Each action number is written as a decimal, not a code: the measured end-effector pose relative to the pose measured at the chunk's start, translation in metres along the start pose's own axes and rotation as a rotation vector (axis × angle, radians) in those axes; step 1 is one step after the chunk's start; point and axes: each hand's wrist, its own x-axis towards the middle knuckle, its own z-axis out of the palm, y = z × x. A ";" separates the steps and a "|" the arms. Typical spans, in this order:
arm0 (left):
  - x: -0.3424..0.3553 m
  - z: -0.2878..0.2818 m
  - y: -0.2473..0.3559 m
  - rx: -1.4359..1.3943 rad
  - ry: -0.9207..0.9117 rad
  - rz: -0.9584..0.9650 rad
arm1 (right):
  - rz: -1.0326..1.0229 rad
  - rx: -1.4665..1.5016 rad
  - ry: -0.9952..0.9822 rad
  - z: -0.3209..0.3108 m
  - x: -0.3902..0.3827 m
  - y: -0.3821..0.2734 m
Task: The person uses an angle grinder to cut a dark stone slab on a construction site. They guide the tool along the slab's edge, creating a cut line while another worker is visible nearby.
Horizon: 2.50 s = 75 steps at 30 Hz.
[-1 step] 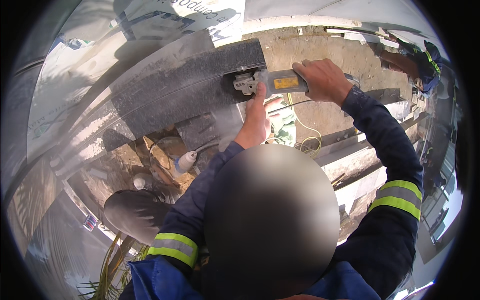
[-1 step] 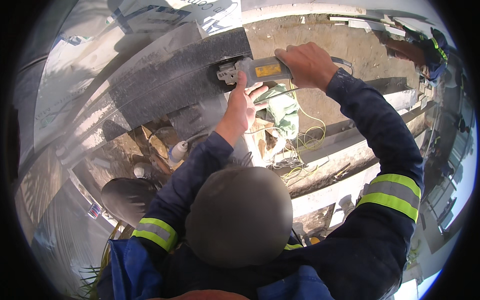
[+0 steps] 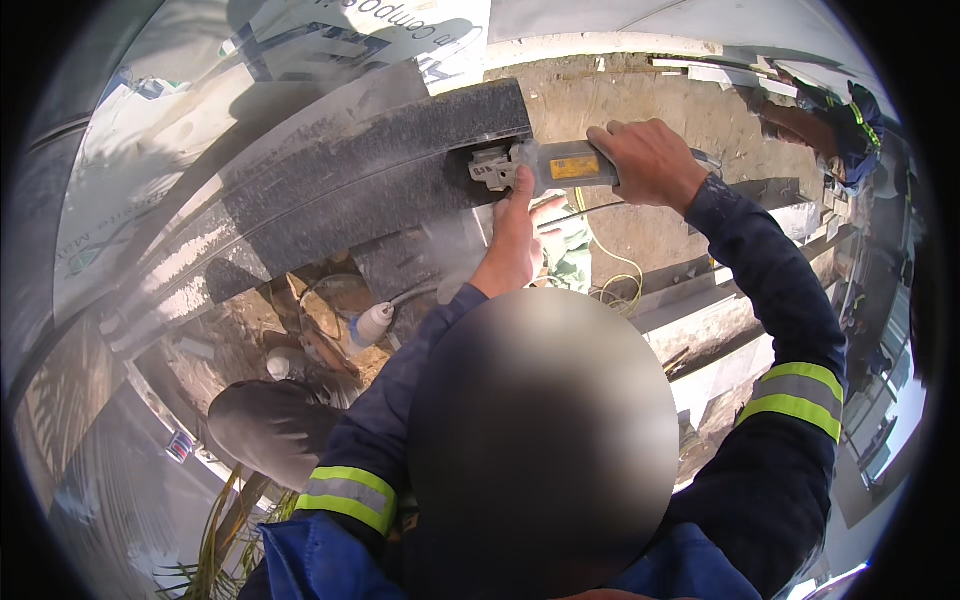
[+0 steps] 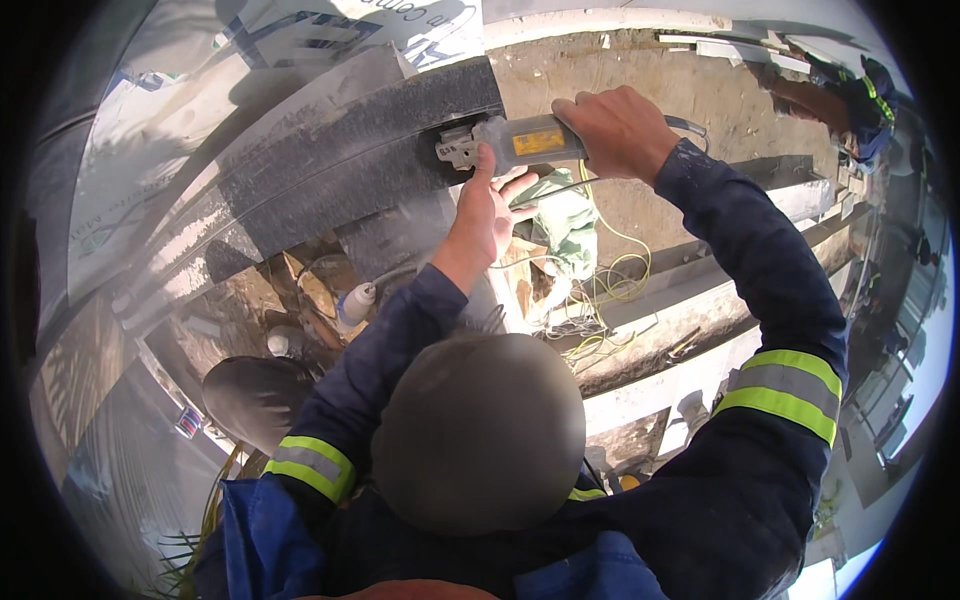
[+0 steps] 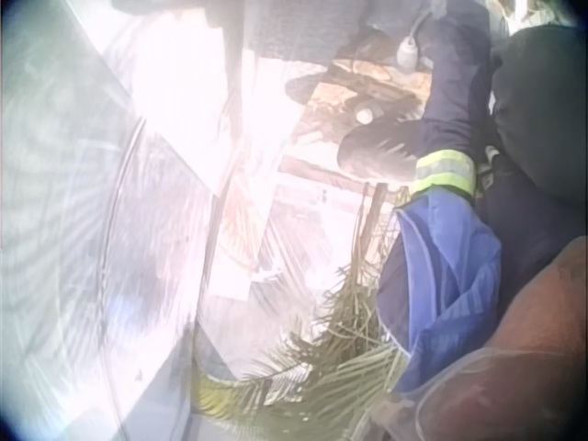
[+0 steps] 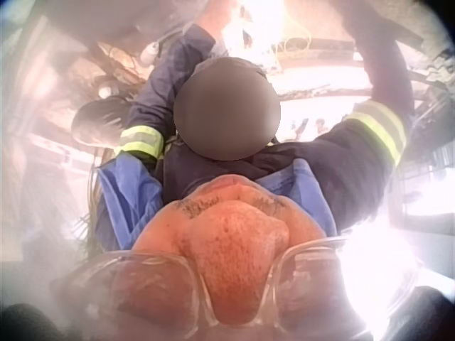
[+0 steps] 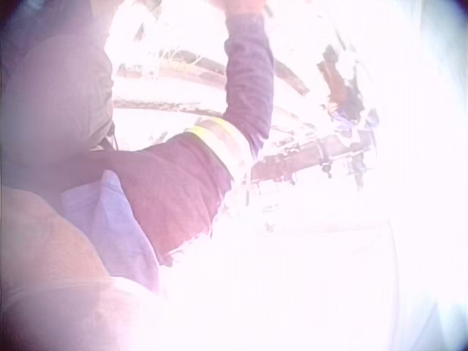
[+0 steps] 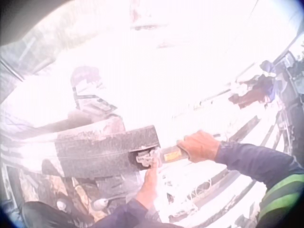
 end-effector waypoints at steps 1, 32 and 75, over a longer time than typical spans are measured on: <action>-0.003 0.002 0.001 0.006 -0.023 0.007 | 0.007 -0.003 0.002 -0.002 -0.002 -0.001; 0.015 -0.001 -0.003 0.056 -0.088 0.037 | 0.011 -0.013 0.019 -0.002 -0.001 0.010; 0.021 0.005 -0.001 0.049 -0.087 -0.005 | 0.056 -0.043 -0.082 -0.006 0.003 0.014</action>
